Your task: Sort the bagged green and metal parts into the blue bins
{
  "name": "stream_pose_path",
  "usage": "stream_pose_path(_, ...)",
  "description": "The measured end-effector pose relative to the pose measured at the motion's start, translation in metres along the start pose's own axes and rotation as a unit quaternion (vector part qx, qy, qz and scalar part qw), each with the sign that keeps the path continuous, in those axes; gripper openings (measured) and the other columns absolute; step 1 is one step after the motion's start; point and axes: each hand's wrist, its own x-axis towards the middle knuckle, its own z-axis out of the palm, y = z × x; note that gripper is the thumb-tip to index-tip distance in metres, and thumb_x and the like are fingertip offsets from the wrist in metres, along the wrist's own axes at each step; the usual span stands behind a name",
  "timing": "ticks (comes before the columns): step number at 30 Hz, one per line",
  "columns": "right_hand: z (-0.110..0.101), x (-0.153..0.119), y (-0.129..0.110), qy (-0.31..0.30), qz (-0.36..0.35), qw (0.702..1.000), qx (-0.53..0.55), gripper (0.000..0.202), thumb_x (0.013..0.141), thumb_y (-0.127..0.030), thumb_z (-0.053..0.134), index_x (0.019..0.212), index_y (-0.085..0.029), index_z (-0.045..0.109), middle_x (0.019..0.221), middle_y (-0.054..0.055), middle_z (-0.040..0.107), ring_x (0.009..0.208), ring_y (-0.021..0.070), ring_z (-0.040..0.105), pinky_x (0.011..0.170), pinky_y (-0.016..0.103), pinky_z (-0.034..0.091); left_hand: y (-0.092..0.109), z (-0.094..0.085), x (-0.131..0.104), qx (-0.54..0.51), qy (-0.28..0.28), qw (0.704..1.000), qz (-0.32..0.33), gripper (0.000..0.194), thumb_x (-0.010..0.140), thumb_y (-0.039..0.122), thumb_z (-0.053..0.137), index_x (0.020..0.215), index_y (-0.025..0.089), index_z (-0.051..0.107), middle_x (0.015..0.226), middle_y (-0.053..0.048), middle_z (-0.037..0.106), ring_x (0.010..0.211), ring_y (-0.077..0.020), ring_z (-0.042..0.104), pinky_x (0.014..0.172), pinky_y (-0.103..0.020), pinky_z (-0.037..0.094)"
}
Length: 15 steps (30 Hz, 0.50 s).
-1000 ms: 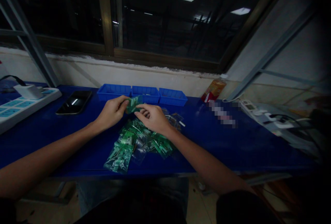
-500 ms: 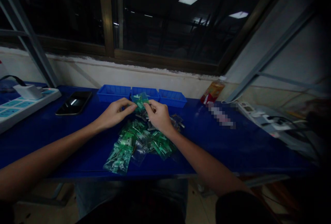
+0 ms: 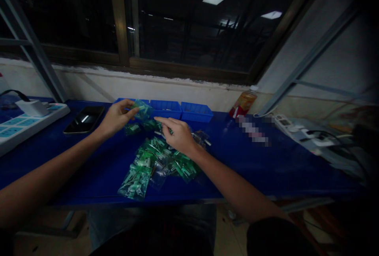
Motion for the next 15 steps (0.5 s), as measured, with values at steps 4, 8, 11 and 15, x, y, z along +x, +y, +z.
stream_pose_path(4, 0.001, 0.000, 0.000, -0.013, -0.002, 1.000, -0.004, 0.038, 0.084, -0.016, 0.038, 0.117, -0.022, 0.055, 0.092, 0.003, 0.066, 0.082, 0.0155, 0.059, 0.077, 0.029, 0.044, -0.021, -0.023, 0.018, 0.249, 0.133, 0.952, 0.119, 0.025, 0.078, 0.035, 0.050, 0.093, 0.017, 0.059, 0.095, -0.007, 0.060, 0.078, -0.0195, 0.056, 0.075, -0.031, 0.042)
stream_pose_path(8, 0.002, 0.000, -0.001, -0.037, -0.003, 0.999, -0.017, 0.034, 0.085, -0.019, 0.039, 0.114, -0.023, 0.056, 0.094, 0.003, 0.066, 0.083, 0.0156, 0.058, 0.077, 0.029, 0.043, -0.050, -0.031, 0.030, 0.344, 0.099, 0.924, 0.131, 0.024, 0.081, 0.027, 0.042, 0.095, 0.019, 0.060, 0.098, -0.007, 0.058, 0.090, -0.0208, 0.055, 0.086, -0.033, 0.039)
stream_pose_path(11, 0.002, 0.000, -0.002, -0.053, -0.003, 0.998, -0.026, 0.033, 0.085, -0.021, 0.041, 0.113, -0.024, 0.057, 0.090, 0.002, 0.065, 0.079, 0.0143, 0.057, 0.074, 0.027, 0.043, -0.064, -0.027, 0.034, 0.397, 0.054, 0.904, 0.150, 0.029, 0.080, 0.022, 0.041, 0.100, 0.016, 0.061, 0.105, -0.011, 0.056, 0.100, -0.0230, 0.051, 0.092, -0.035, 0.036)
stream_pose_path(15, 0.002, 0.000, -0.001, -0.062, -0.009, 0.998, -0.030, 0.031, 0.084, -0.022, 0.044, 0.111, -0.023, 0.058, 0.090, 0.003, 0.064, 0.074, 0.0131, 0.055, 0.071, 0.026, 0.042, -0.057, -0.019, 0.030, 0.423, 0.076, 0.886, 0.175, 0.031, 0.078, 0.022, 0.041, 0.100, 0.014, 0.061, 0.108, -0.014, 0.053, 0.105, -0.0263, 0.047, 0.095, -0.039, 0.033)
